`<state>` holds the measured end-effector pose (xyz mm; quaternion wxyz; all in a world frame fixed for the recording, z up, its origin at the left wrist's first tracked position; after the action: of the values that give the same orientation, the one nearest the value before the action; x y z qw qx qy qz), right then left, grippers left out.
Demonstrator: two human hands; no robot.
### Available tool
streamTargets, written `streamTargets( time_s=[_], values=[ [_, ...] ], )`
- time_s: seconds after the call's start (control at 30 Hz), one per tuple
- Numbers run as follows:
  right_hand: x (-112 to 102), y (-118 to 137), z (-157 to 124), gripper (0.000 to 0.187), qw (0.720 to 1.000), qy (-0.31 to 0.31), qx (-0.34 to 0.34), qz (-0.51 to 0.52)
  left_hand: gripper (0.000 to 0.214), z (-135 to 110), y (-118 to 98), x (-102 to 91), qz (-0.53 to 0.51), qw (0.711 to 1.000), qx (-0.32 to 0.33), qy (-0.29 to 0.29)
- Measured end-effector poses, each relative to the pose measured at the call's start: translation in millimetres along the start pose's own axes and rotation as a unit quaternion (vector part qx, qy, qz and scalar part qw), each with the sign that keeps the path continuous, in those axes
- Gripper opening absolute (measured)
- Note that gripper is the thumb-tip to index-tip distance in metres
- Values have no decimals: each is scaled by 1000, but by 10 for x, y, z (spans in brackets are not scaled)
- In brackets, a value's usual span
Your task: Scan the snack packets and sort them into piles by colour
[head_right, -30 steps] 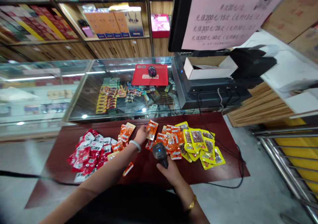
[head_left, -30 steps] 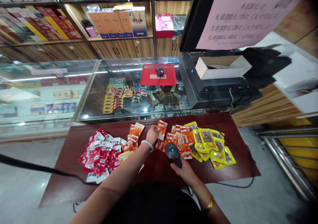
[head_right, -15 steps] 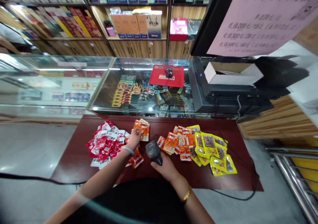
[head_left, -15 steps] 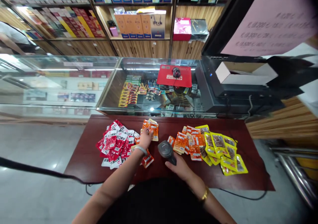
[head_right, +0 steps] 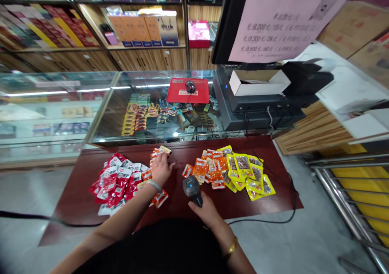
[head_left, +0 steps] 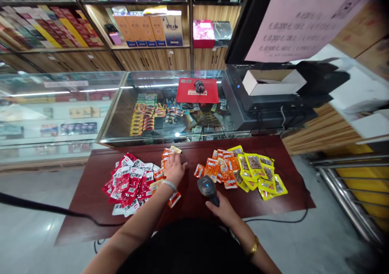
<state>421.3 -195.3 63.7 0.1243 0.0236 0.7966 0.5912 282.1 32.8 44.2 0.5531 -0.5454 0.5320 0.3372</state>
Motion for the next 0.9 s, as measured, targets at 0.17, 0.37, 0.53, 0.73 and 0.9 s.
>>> streamTargets(
  time_s=[0.17,0.37,0.53,0.73,0.9],
  values=[
    [-81,-79,-130,56,998,-50,47,11,52,-98,-735,282,7,990,76,120],
    [-124,-178,-263,55,995,-78,58,30,54,-168,-1149,502,32,985,94,142],
    [-144,-171,-293,54,995,-77,55,32,37,-127,-1011,480,-75,980,58,174],
    [-54,-79,-169,53,998,-30,41,37,30,-112,-505,446,-367,891,-128,235],
    [130,81,38,52,998,52,-17,9,26,-130,-105,335,-388,892,-168,159]
  ],
)
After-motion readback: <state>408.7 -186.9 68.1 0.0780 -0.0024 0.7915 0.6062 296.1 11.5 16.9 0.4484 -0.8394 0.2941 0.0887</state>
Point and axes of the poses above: each hand's wrist, its own z-axis towards the middle knuckle, its own x-axis out of the palm, y = z × x, the point moved 1 cm from there along z, towards the middle knuckle, and after that the axes turned 11 degrees about -x, right-handed, at the moved point
